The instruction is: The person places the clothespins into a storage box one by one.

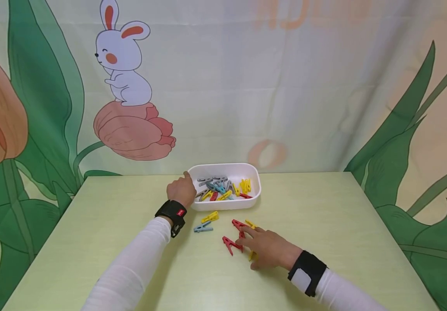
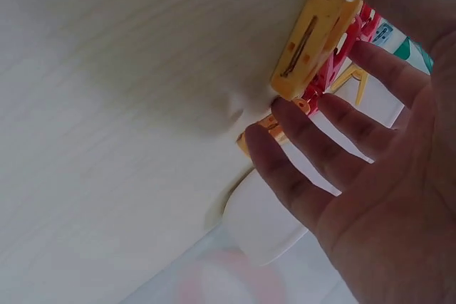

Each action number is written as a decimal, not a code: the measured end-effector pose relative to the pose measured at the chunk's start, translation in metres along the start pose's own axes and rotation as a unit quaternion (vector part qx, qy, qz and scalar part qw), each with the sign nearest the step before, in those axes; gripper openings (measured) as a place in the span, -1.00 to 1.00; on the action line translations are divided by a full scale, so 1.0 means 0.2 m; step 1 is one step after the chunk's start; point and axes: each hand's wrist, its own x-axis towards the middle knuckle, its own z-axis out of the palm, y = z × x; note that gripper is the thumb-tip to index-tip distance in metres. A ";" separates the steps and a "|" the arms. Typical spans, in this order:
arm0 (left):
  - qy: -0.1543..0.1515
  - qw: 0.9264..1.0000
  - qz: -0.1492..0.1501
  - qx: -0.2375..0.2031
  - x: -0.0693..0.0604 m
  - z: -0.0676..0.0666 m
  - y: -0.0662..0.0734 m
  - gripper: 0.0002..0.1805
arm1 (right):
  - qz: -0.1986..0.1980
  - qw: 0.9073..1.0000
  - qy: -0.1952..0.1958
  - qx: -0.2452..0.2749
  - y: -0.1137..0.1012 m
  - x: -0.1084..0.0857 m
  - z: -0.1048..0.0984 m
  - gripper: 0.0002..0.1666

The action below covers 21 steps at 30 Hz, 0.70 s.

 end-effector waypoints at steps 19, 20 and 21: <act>0.001 1.000 -0.002 -0.006 0.00 0.00 0.00 -0.38 | -0.072 0.994 0.082 -0.025 0.00 0.02 0.03 -0.72; -0.001 1.000 -0.003 -0.007 0.00 0.00 0.00 -0.38 | -0.073 0.994 0.084 -0.021 0.00 0.02 0.03 -0.74; -0.003 1.000 -0.004 -0.008 0.00 0.00 0.00 -0.38 | -0.074 0.993 0.086 -0.017 0.00 0.02 0.03 -0.75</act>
